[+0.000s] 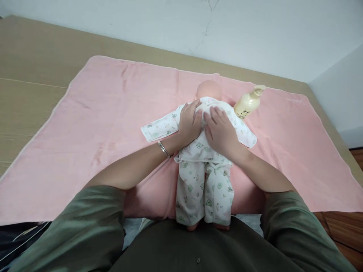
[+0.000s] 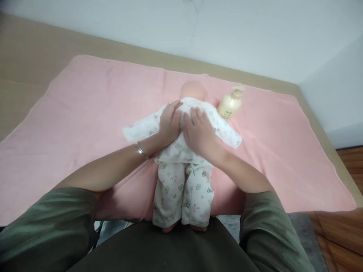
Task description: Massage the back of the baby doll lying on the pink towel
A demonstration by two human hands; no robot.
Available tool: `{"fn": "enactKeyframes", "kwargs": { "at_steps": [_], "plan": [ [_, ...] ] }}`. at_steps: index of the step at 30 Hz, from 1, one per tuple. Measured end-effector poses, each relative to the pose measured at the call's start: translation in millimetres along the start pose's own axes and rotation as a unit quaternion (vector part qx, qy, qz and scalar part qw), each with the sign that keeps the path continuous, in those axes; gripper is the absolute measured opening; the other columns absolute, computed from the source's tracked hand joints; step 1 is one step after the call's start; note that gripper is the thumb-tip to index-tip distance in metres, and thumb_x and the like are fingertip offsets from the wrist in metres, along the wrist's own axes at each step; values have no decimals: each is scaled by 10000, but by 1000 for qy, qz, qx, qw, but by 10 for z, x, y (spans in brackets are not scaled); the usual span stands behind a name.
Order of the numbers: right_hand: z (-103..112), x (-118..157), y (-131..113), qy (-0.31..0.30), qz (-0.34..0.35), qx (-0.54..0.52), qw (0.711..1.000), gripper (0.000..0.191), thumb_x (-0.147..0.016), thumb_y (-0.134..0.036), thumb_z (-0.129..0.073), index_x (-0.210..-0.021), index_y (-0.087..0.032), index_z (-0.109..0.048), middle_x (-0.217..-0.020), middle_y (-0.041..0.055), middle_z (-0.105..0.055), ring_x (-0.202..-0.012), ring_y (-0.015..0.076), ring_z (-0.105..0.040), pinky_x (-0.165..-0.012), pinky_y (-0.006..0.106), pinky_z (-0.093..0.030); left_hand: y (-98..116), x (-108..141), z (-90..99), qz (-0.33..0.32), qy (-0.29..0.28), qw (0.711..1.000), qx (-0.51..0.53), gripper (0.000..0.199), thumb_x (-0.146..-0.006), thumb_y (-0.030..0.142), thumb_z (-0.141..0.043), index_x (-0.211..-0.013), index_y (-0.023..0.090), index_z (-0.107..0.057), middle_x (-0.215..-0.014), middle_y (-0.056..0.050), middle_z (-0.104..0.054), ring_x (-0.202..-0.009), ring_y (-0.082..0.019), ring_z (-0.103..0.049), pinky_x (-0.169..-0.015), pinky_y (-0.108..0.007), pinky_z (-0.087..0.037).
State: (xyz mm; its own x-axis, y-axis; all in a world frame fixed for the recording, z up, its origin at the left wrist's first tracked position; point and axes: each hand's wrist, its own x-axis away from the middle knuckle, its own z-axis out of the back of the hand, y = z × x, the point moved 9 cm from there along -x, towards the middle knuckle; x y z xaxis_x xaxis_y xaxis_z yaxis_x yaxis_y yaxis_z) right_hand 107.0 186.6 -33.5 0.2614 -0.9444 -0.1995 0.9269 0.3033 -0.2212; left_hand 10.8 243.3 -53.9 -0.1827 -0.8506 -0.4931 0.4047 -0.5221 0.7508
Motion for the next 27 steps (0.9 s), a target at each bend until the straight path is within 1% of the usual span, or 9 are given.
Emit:
{"fn": "enactKeyframes", "kwargs": {
  "at_steps": [2, 4, 6, 8, 11, 14, 18, 22, 27],
  "plan": [
    [-48, 29, -166, -31, 58, -15, 998, 516, -987, -229, -303, -1443, -69, -486, -1551, 144, -437, -1513, 284, -291, -1274, 538, -187, 12, 1, 4, 3, -2, 1000, -6, 513, -1033, 496, -253, -1269, 168, -568, -1299, -117, -660, -1239, -236, -600, -1202, -464, -363],
    [-71, -24, -149, -50, 66, -29, 996, 519, -986, -232, -305, -1458, -97, -476, -1562, 110, -429, -1517, 267, -285, -1277, 537, -180, 16, 2, 8, 3, 0, 1000, -9, 492, -1037, 461, -243, -1269, 169, -564, -1299, -115, -661, -1243, -227, -599, -1201, -452, -363],
    [-54, -126, 27, -44, 20, -31, 998, 534, -999, -291, -320, -1493, -120, -429, -1599, 104, -365, -1524, 291, -260, -1257, 578, -195, 17, 2, 2, 1, 0, 1000, -16, 481, -1036, 446, -246, -1279, 165, -552, -1311, -119, -654, -1253, -228, -593, -1203, -455, -358],
    [-18, -186, 248, -25, -58, -16, 998, 587, -1011, -387, -336, -1521, -97, -373, -1609, 150, -330, -1515, 336, -268, -1230, 613, -219, 17, 2, -10, -2, -3, 1000, -24, 475, -1032, 439, -260, -1285, 154, -543, -1321, -126, -647, -1259, -234, -587, -1206, -461, -352],
    [49, -127, 355, 11, -129, 38, 991, 638, -1019, -421, -319, -1502, -8, -367, -1543, 247, -404, -1466, 386, -348, -1221, 637, -188, 20, 5, -24, -5, -12, 999, -33, 469, -1030, 417, -265, -1285, 134, -539, -1325, -135, -643, -1268, -230, -580, -1210, -446, -349],
    [57, -30, 119, 32, -72, 56, 995, 554, -1010, -307, -299, -1462, -21, -443, -1530, 231, -431, -1469, 371, -351, -1236, 619, -169, 33, 11, -24, -12, -18, 999, -50, 456, -1032, 406, -261, -1281, 144, -541, -1316, -126, -646, -1260, -224, -580, -1209, -436, -348],
    [-34, -25, -127, 2, 49, -17, 999, 501, -965, -246, -345, -1408, -105, -532, -1547, 128, -447, -1506, 300, -303, -1258, 567, -196, 47, 14, -12, -16, -17, 998, -66, 438, -1038, 385, -242, -1258, 164, -550, -1276, -103, -664, -1233, -208, -588, -1198, -430, -360],
    [-87, -163, 107, -27, 23, -58, 998, 540, -951, -278, -369, -1465, -147, -468, -1604, 93, -361, -1527, 299, -249, -1252, 603, -175, 61, 13, -14, -26, -13, 997, -65, 409, -1035, 368, -260, -1243, 168, -550, -1253, -96, -673, -1204, -207, -596, -1183, -436, -381],
    [-105, -214, 293, 0, -15, -59, 998, 583, -960, -337, -369, -1518, -168, -382, -1631, 82, -307, -1540, 303, -201, -1251, 608, -161, 37, 9, -24, -28, -14, 997, -65, 376, -1026, 374, -306, -1223, 185, -565, -1244, -86, -673, -1187, -217, -597, -1172, -447, -391]
  ]
}}
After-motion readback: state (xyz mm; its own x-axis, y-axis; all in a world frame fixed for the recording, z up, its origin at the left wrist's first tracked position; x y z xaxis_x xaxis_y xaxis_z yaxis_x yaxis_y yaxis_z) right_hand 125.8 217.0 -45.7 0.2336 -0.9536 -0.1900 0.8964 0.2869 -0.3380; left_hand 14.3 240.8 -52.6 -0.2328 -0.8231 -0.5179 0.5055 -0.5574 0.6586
